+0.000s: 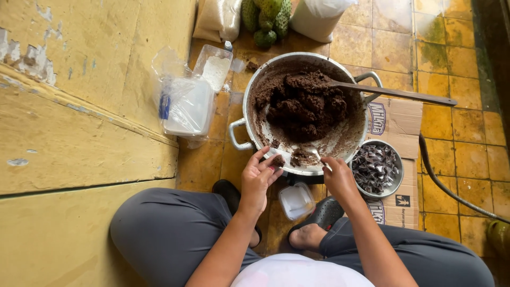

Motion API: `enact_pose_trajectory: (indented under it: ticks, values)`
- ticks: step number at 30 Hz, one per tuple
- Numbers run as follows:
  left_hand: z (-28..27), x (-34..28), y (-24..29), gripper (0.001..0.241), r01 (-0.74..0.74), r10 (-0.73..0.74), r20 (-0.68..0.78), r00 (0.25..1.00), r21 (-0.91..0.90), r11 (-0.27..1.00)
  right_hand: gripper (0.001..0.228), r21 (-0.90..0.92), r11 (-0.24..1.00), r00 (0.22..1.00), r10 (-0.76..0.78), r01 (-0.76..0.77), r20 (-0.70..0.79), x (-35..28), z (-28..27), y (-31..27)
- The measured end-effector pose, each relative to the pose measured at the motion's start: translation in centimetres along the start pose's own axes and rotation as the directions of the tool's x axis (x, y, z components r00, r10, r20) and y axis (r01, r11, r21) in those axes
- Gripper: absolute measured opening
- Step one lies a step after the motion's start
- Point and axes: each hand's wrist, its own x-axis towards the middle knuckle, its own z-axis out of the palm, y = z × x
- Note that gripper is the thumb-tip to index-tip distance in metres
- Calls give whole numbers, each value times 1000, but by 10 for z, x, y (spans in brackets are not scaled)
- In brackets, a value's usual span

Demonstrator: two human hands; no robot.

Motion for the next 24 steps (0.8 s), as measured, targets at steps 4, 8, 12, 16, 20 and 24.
enact_pose_trajectory:
  ticks: [4, 8, 12, 16, 20, 24]
  values:
    - [-3, 4, -13, 61, 31, -31, -10, 999, -21, 999, 30, -133, 991, 1000, -25, 22, -18, 15, 24, 19]
    - [-6, 7, -24, 57, 51, -52, -24, 998, -52, 997, 22, -271, 957, 983, -138, 101, -122, 9, 22, -2]
    - [-10, 12, -44, 55, 64, -67, -39, 997, -63, 996, 25, 351, 933, 997, 59, -75, 57, -35, -24, -102]
    - [-16, 17, -68, 58, 79, -82, -29, 996, -83, 993, 38, 905, 257, 939, 41, -339, 340, -38, 16, -94]
    - [-13, 11, -67, 52, 116, -118, -29, 993, -57, 992, 33, 938, 168, 952, 98, -302, 289, -35, 25, -83]
    - [-10, 8, -66, 44, 194, -195, -40, 980, -31, 981, 27, 941, 219, 965, 110, -257, 238, -38, 20, -72]
